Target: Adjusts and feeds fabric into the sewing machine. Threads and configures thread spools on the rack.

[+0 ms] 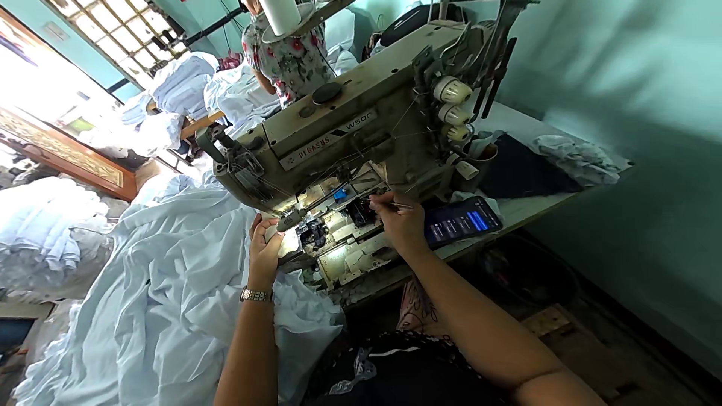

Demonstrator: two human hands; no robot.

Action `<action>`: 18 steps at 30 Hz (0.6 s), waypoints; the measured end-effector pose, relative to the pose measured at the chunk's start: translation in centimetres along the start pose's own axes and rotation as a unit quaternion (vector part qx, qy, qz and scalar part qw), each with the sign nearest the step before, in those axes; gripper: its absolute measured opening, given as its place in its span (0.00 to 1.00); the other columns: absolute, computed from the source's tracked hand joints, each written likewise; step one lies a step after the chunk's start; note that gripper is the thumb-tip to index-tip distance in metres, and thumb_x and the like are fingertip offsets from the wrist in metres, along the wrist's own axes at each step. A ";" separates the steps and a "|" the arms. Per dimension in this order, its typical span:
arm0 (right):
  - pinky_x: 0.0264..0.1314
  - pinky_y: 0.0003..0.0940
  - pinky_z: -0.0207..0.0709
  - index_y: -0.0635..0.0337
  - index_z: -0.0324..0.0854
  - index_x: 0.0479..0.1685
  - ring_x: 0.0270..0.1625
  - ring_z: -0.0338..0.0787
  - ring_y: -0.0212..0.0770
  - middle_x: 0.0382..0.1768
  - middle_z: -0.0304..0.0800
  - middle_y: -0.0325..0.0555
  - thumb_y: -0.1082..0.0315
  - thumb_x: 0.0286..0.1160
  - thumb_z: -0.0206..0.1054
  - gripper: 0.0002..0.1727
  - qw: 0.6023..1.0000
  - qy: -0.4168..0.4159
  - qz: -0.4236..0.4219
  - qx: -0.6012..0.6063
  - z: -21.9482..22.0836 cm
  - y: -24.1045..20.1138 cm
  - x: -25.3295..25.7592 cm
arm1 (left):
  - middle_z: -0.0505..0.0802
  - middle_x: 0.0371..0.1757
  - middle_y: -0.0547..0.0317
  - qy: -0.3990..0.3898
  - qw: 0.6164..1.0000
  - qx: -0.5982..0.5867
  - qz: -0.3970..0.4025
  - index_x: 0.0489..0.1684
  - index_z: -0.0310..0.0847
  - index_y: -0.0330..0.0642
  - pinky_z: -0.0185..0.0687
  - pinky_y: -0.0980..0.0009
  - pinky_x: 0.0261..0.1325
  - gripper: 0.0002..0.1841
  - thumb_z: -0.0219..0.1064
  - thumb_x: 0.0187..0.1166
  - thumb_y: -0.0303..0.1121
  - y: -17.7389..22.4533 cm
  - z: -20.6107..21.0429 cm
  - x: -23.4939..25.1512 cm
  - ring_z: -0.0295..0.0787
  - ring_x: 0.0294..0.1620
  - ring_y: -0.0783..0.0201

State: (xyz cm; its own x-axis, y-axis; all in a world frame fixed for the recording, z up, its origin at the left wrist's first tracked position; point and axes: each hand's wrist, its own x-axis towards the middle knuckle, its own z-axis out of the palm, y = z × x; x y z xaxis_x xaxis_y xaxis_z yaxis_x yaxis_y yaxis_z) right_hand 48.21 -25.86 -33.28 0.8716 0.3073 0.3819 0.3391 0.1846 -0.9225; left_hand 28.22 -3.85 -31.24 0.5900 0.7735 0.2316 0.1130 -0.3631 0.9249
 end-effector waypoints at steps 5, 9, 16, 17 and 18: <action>0.43 0.31 0.92 0.64 0.86 0.43 0.37 0.96 0.35 0.40 0.96 0.45 0.76 0.76 0.72 0.03 0.986 0.020 0.133 0.100 0.3 -0.9 -0.1 | 0.67 0.89 0.47 0.003 1.000 0.004 0.006 0.59 0.87 0.47 0.75 0.57 0.79 0.17 0.68 0.71 0.35 -0.1 0.0 0.1 0.62 0.89 0.53; 0.41 0.33 0.92 0.64 0.86 0.45 0.34 0.96 0.38 0.40 0.97 0.46 0.76 0.76 0.73 0.04 0.974 0.012 0.188 0.129 0.4 -1.3 0.2 | 0.66 0.89 0.46 0.003 1.000 0.003 0.004 0.60 0.86 0.46 0.76 0.57 0.78 0.17 0.68 0.72 0.35 -0.1 0.0 0.1 0.63 0.88 0.53; 0.38 0.33 0.92 0.65 0.86 0.45 0.29 0.95 0.38 0.41 0.96 0.48 0.78 0.75 0.72 0.05 0.964 -0.065 0.203 0.157 -0.5 -1.1 0.9 | 0.65 0.90 0.48 0.000 1.000 0.017 0.001 0.59 0.87 0.47 0.75 0.56 0.79 0.17 0.68 0.71 0.35 -0.2 -0.1 0.1 0.61 0.89 0.54; 0.38 0.33 0.92 0.65 0.86 0.46 0.29 0.94 0.39 0.41 0.96 0.48 0.78 0.75 0.72 0.05 0.962 -0.079 0.205 0.162 -0.8 -1.0 1.0 | 0.65 0.90 0.48 0.001 1.000 0.016 0.001 0.58 0.87 0.47 0.75 0.56 0.79 0.17 0.68 0.71 0.35 -0.2 -0.1 0.1 0.61 0.89 0.54; 0.38 0.33 0.92 0.65 0.85 0.46 0.30 0.94 0.39 0.42 0.96 0.49 0.78 0.76 0.71 0.05 0.959 -0.094 0.207 0.166 -1.2 -1.1 1.1 | 0.65 0.90 0.49 0.001 1.000 0.015 0.002 0.58 0.87 0.48 0.75 0.56 0.79 0.17 0.68 0.71 0.35 -0.2 -0.1 0.1 0.61 0.89 0.54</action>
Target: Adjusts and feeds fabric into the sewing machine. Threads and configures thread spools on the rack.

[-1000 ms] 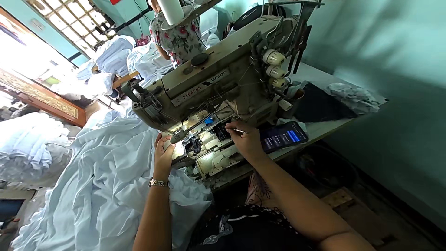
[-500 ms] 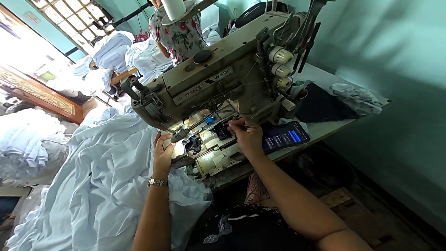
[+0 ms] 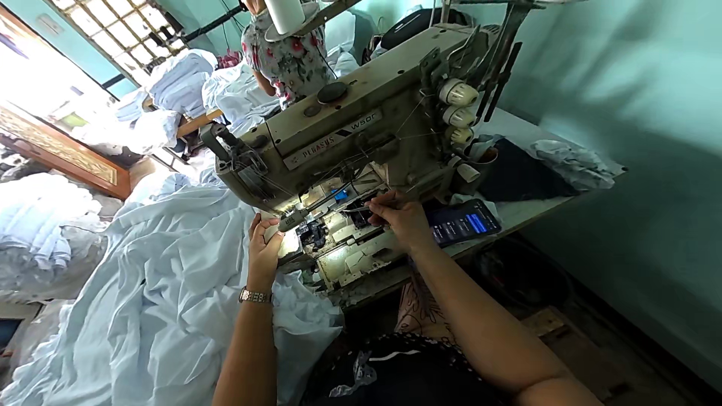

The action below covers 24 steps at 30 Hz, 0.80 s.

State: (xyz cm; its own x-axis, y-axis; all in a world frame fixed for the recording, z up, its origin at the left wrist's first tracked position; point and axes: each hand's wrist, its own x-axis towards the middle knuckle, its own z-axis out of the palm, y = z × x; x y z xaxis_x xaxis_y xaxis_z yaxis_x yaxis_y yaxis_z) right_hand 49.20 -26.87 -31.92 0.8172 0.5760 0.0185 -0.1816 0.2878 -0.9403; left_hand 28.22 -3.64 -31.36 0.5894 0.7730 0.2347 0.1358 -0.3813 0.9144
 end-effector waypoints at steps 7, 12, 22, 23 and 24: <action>0.36 0.32 0.91 0.66 0.84 0.41 0.28 0.92 0.39 0.41 0.95 0.53 0.84 0.73 0.68 0.05 0.996 -0.080 -0.003 0.048 -2.4 -1.1 -1.9 | 0.69 0.88 0.48 0.012 0.999 0.037 0.032 0.63 0.84 0.43 0.73 0.57 0.81 0.18 0.66 0.75 0.34 -0.1 0.0 0.0 0.63 0.89 0.55; 0.37 0.31 0.91 0.64 0.85 0.39 0.29 0.93 0.38 0.41 0.96 0.50 0.82 0.72 0.69 0.05 0.994 -0.093 -0.019 0.051 -3.4 -1.9 -3.5 | 0.81 0.75 0.34 0.077 0.948 0.260 0.168 0.63 0.83 0.33 0.77 0.48 0.73 0.20 0.64 0.80 0.39 2.5 -0.6 -1.5 0.76 0.79 0.44; 0.39 0.29 0.91 0.62 0.88 0.41 0.33 0.94 0.35 0.44 0.97 0.45 0.82 0.70 0.72 0.07 0.986 -0.143 -0.082 0.021 -3.9 -2.0 -6.2 | 0.95 0.54 0.56 -0.253 0.966 0.046 0.008 0.64 0.83 0.37 0.91 0.67 0.48 0.18 0.52 0.92 0.37 9.7 8.3 -5.7 0.94 0.46 0.66; 0.39 0.29 0.91 0.63 0.88 0.41 0.33 0.94 0.34 0.45 0.97 0.44 0.82 0.70 0.71 0.07 0.984 -0.151 -0.096 0.001 -3.9 -2.0 -6.4 | 0.94 0.52 0.55 -0.268 0.962 -0.011 -0.057 0.65 0.83 0.36 0.90 0.67 0.47 0.18 0.51 0.93 0.37 9.6 9.3 -5.1 0.93 0.45 0.66; 0.39 0.28 0.92 0.63 0.88 0.42 0.34 0.94 0.34 0.46 0.97 0.43 0.82 0.70 0.71 0.07 0.981 -0.160 -0.109 -0.015 -4.0 -1.9 -6.7 | 0.94 0.48 0.56 -0.265 0.956 -0.060 -0.110 0.64 0.82 0.35 0.89 0.69 0.45 0.17 0.52 0.93 0.37 9.5 10.1 -4.7 0.92 0.41 0.66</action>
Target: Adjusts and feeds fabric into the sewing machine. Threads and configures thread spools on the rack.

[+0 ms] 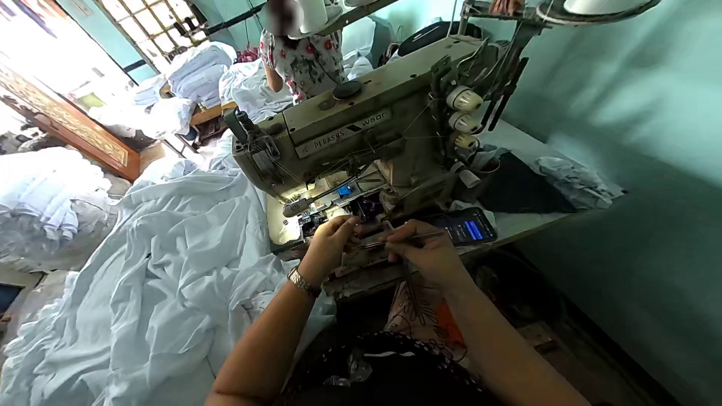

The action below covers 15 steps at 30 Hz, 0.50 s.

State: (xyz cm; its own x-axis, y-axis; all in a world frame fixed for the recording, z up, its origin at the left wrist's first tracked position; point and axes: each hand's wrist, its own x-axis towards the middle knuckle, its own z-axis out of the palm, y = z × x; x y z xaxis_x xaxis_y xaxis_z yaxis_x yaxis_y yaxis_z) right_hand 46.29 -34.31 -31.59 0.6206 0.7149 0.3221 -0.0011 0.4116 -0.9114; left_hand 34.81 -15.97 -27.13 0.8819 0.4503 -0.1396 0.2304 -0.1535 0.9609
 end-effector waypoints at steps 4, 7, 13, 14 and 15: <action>0.41 0.28 0.92 0.66 0.88 0.43 0.37 0.94 0.32 0.47 0.96 0.44 0.80 0.71 0.71 0.06 0.998 -0.029 -0.024 -0.045 0.1 0.3 -0.7 | 0.91 0.35 0.56 0.035 0.995 -0.082 -0.042 0.59 0.82 0.32 0.85 0.74 0.35 0.11 0.64 0.86 0.29 -0.8 0.7 1.9 0.86 0.29 0.68; 0.46 0.28 0.92 0.69 0.88 0.44 0.42 0.94 0.32 0.48 0.94 0.47 0.79 0.74 0.70 0.05 0.994 -0.056 -0.048 -0.079 0.1 0.6 -1.2 | 0.91 0.34 0.57 0.046 0.995 -0.078 -0.040 0.56 0.84 0.33 0.84 0.74 0.35 0.10 0.64 0.84 0.27 -1.3 1.1 2.0 0.85 0.29 0.69; 0.60 0.31 0.89 0.62 0.87 0.57 0.54 0.92 0.32 0.52 0.93 0.42 0.67 0.85 0.65 0.11 0.952 0.003 -0.189 -0.239 -3.2 -2.1 -2.8 | 0.91 0.37 0.56 0.070 0.995 -0.058 0.044 0.49 0.83 0.35 0.87 0.68 0.41 0.07 0.60 0.87 0.28 -2.7 0.5 1.8 0.88 0.35 0.65; 0.57 0.33 0.90 0.60 0.84 0.59 0.52 0.93 0.32 0.51 0.93 0.41 0.64 0.88 0.62 0.13 0.946 0.048 -0.188 -0.259 -4.6 -3.2 -3.2 | 0.90 0.37 0.58 0.079 0.994 -0.039 0.066 0.48 0.83 0.36 0.86 0.69 0.41 0.07 0.59 0.88 0.29 -3.0 0.4 1.7 0.87 0.35 0.66; 0.53 0.33 0.90 0.58 0.83 0.61 0.48 0.93 0.31 0.47 0.93 0.38 0.60 0.90 0.59 0.14 0.933 0.103 -0.176 -0.296 -6.3 -4.2 -3.4 | 0.90 0.38 0.59 0.089 0.992 -0.013 0.091 0.48 0.83 0.37 0.86 0.69 0.41 0.07 0.59 0.88 0.29 -3.2 0.3 1.7 0.87 0.35 0.67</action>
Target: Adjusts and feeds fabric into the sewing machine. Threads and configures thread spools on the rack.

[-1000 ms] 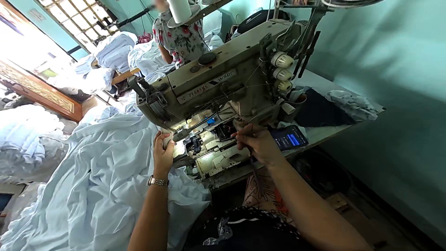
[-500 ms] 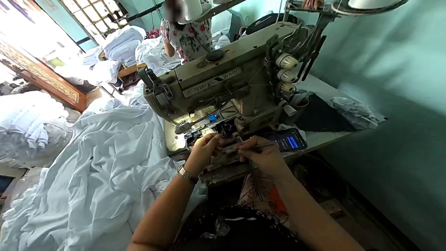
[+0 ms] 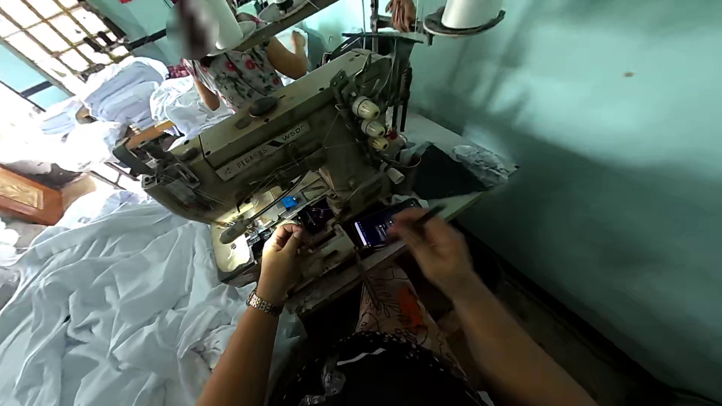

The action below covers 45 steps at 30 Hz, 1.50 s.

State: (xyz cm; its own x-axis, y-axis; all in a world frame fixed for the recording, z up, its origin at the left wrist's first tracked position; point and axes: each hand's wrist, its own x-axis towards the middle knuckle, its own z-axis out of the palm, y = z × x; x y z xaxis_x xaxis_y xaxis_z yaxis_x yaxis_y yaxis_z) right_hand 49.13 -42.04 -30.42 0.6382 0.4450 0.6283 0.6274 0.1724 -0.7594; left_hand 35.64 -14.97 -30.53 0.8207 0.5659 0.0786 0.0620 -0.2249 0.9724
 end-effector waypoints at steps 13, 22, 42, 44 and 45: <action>0.62 0.83 0.70 0.68 0.79 0.71 0.65 0.81 0.82 0.62 0.82 0.80 0.64 0.86 0.63 0.21 0.854 -0.034 0.332 -0.398 -6.3 13.2 6.8 | 0.87 0.63 0.54 0.005 0.979 -0.026 0.201 0.44 0.82 0.37 0.83 0.62 0.68 0.09 0.54 0.86 0.25 -0.8 -0.5 -1.9 0.85 0.65 0.63; 0.65 0.84 0.66 0.67 0.76 0.75 0.66 0.81 0.83 0.61 0.83 0.80 0.59 0.91 0.54 0.24 0.874 0.022 0.328 -0.359 -6.9 12.9 6.1 | 0.91 0.43 0.59 -0.044 0.984 -0.095 0.146 0.46 0.80 0.39 0.85 0.65 0.58 0.09 0.52 0.89 0.24 -1.3 -0.3 -2.1 0.89 0.47 0.66; 0.38 0.25 0.88 0.57 0.87 0.52 0.35 0.91 0.28 0.38 0.93 0.34 0.66 0.84 0.63 0.10 0.984 -0.046 0.132 0.114 2.0 2.2 -0.8 | 0.87 0.27 0.61 -0.081 0.996 -0.018 -0.019 0.54 0.86 0.38 0.81 0.74 0.36 0.11 0.56 0.87 0.26 0.5 -0.4 -3.3 0.81 0.26 0.71; 0.46 0.34 0.92 0.59 0.88 0.51 0.41 0.95 0.37 0.42 0.95 0.41 0.67 0.82 0.62 0.11 0.972 -0.077 0.165 0.150 3.3 2.3 -0.6 | 0.87 0.28 0.60 -0.069 0.997 -0.021 -0.012 0.53 0.85 0.38 0.81 0.73 0.36 0.11 0.56 0.87 0.26 0.1 -0.2 -3.4 0.81 0.26 0.70; 0.49 0.36 0.92 0.61 0.88 0.51 0.43 0.95 0.39 0.43 0.95 0.43 0.67 0.82 0.62 0.12 0.969 -0.087 0.176 0.152 3.9 2.4 -0.5 | 0.87 0.28 0.60 -0.067 0.998 -0.020 -0.007 0.53 0.85 0.38 0.81 0.73 0.36 0.10 0.56 0.87 0.26 0.0 -0.1 -3.4 0.81 0.26 0.70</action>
State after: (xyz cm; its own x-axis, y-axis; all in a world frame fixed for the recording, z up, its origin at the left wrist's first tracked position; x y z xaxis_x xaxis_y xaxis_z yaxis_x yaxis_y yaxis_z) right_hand 48.61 -38.41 -33.21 0.6871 0.6600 0.3039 0.2081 0.2220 -0.9526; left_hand 32.79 -16.82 -30.80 0.8883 0.4578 0.0371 0.0541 -0.1844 0.9814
